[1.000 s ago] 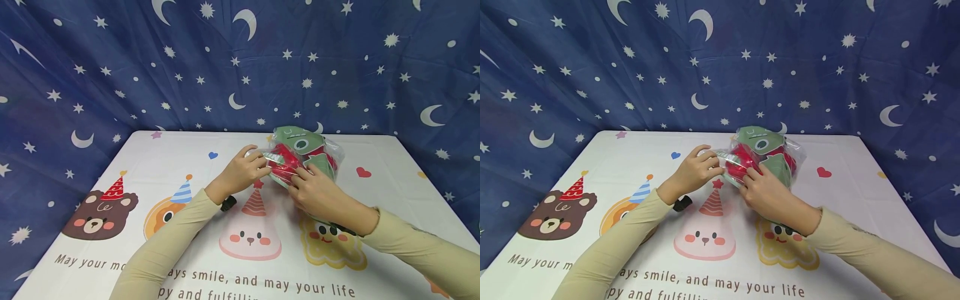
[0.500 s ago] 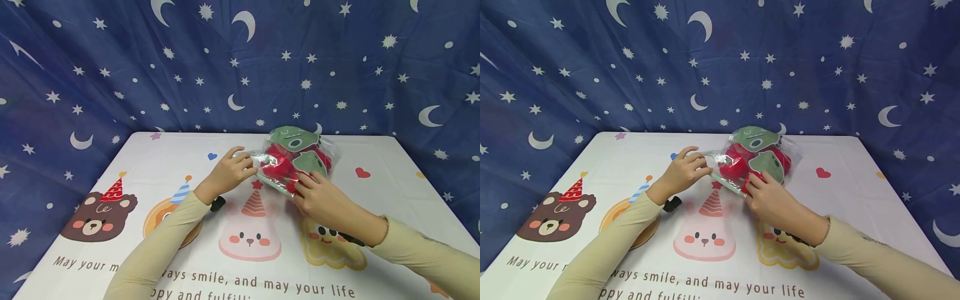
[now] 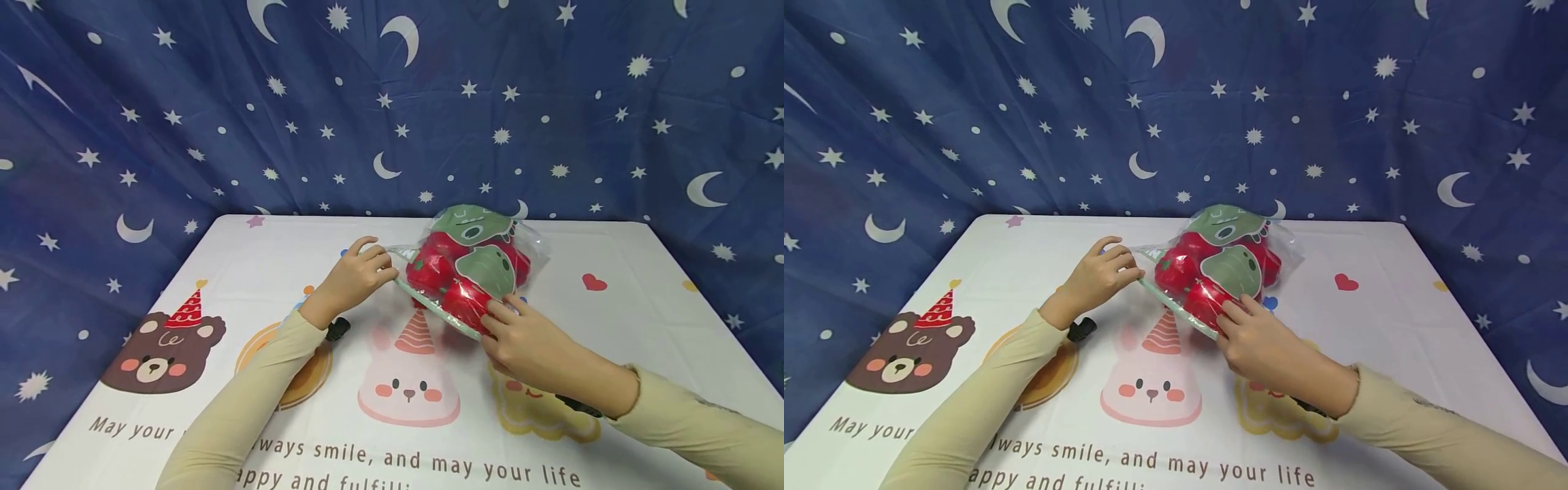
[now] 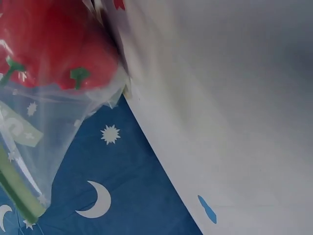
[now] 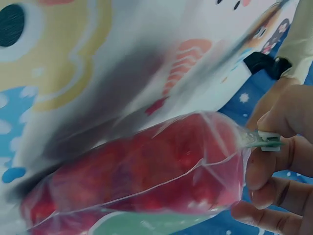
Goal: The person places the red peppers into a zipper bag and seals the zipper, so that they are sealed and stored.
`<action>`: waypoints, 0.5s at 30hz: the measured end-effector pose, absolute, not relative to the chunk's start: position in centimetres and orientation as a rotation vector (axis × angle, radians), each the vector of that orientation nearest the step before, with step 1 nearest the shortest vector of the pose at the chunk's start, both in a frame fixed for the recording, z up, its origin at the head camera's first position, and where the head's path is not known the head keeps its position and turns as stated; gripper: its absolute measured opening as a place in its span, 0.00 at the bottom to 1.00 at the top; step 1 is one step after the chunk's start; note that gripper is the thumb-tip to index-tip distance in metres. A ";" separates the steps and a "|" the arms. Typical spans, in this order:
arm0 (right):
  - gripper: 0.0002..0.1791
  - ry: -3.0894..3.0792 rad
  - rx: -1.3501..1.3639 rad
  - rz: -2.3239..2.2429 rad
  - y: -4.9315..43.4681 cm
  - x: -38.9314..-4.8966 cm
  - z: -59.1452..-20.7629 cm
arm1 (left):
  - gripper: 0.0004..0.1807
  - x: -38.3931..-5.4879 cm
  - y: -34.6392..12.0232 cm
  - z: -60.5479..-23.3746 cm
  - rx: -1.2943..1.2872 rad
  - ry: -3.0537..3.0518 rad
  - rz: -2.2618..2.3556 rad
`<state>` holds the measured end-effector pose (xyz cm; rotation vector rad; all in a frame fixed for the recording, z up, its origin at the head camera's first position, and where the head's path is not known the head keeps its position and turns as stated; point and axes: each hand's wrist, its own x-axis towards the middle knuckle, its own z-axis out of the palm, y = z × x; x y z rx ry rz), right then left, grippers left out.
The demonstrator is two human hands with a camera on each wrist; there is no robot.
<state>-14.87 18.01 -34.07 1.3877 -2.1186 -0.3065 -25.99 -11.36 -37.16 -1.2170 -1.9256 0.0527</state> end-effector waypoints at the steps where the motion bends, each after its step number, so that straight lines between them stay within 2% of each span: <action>1: 0.11 -2.114 1.394 -0.315 17.7 -14.8 -34.1 | 0.06 -26.1 -11.4 -37.2 -1.218 -1.928 0.055; 9: 0.09 -2.141 1.397 -0.326 14.3 -14.3 -34.6 | 0.05 -27.4 -11.3 -37.3 -1.199 -2.031 0.112; 12: 0.10 -2.189 1.379 -0.310 13.4 -14.3 -34.8 | 0.01 -27.1 -11.1 -37.5 -1.208 -2.065 0.130; 15: 0.12 -2.224 1.357 -0.294 12.9 -14.6 -35.1 | 0.04 -26.0 -10.6 -37.5 -1.280 -2.032 0.116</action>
